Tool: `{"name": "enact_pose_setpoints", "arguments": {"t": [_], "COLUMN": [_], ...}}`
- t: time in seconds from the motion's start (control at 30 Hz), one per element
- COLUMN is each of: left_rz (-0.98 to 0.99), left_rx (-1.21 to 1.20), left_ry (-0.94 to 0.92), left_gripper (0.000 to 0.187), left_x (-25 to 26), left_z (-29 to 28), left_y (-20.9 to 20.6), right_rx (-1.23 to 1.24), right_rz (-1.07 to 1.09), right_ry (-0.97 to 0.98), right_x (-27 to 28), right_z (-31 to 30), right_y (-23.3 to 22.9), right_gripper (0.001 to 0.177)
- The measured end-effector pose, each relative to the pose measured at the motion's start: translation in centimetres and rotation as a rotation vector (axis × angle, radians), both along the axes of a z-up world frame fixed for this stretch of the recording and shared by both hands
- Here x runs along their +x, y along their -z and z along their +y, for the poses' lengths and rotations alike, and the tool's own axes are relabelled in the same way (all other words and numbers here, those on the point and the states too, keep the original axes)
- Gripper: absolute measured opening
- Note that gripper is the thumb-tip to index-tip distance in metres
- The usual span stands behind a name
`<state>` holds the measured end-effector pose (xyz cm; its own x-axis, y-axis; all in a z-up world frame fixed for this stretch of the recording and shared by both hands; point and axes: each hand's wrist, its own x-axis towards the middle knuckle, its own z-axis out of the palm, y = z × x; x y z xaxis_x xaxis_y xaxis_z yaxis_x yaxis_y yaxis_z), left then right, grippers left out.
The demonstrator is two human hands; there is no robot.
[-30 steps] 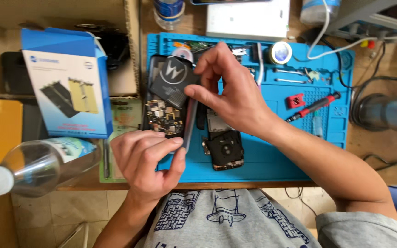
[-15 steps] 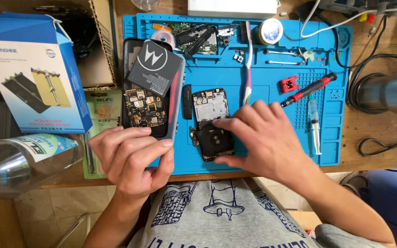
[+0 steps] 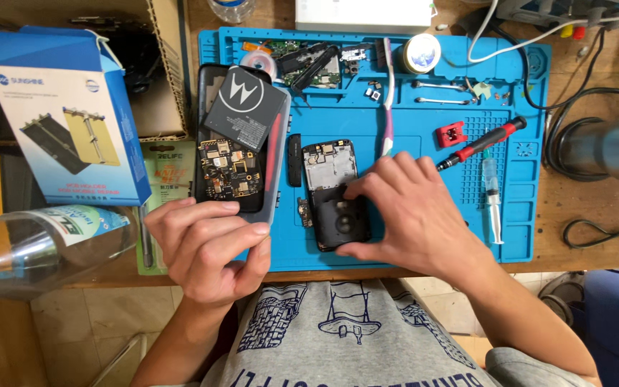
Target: The person disassembles a smartphone, removing the motherboard and battery from the chassis. They handle the motherboard and a small circuit board, then use a toothbrush to clean the small board. Finally, they place the small board into a yellow plastic holder.
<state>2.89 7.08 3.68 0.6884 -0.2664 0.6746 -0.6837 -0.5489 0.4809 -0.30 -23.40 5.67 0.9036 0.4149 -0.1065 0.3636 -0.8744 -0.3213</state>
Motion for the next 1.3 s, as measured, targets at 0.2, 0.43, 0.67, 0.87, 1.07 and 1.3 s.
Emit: {"name": "enact_pose_setpoints", "arguments": {"t": [0.2,0.43,0.67,0.87,1.07,1.3], "left_rz": [0.003,-0.080,-0.053,-0.032,-0.092,-0.177], "left_rx": [0.134,0.605,0.763,0.731,0.573,0.436], "left_ry": [-0.025,0.029,0.050,0.062,0.109,0.066], "left_gripper": [0.020,0.043,0.048,0.043,0.012,0.025], "left_x": [0.1,-0.3,-0.4,-0.4,0.5,1.2], "left_z": [-0.7,-1.3,-2.0,-2.4,-2.7,-2.6], "left_y": [0.8,-0.2,-1.5,-1.9,-1.6,-2.2], "right_rx": [0.243,0.443,0.500,0.515,0.512,0.283], "right_rz": [-0.023,-0.153,-0.318,-0.314,-0.295,-0.298], "right_ry": [0.140,0.392,0.457,0.493,0.531,0.446], "right_x": [-0.9,-5.6,-7.9,-7.6,-7.6,-6.7], "right_z": [-1.8,-3.6,-2.9,-3.1,-3.1,-2.6], "right_y": [-0.9,1.7,3.8,3.8,3.5,3.1], "right_gripper": [0.083,0.087,0.080,0.078,0.078,0.081]}}
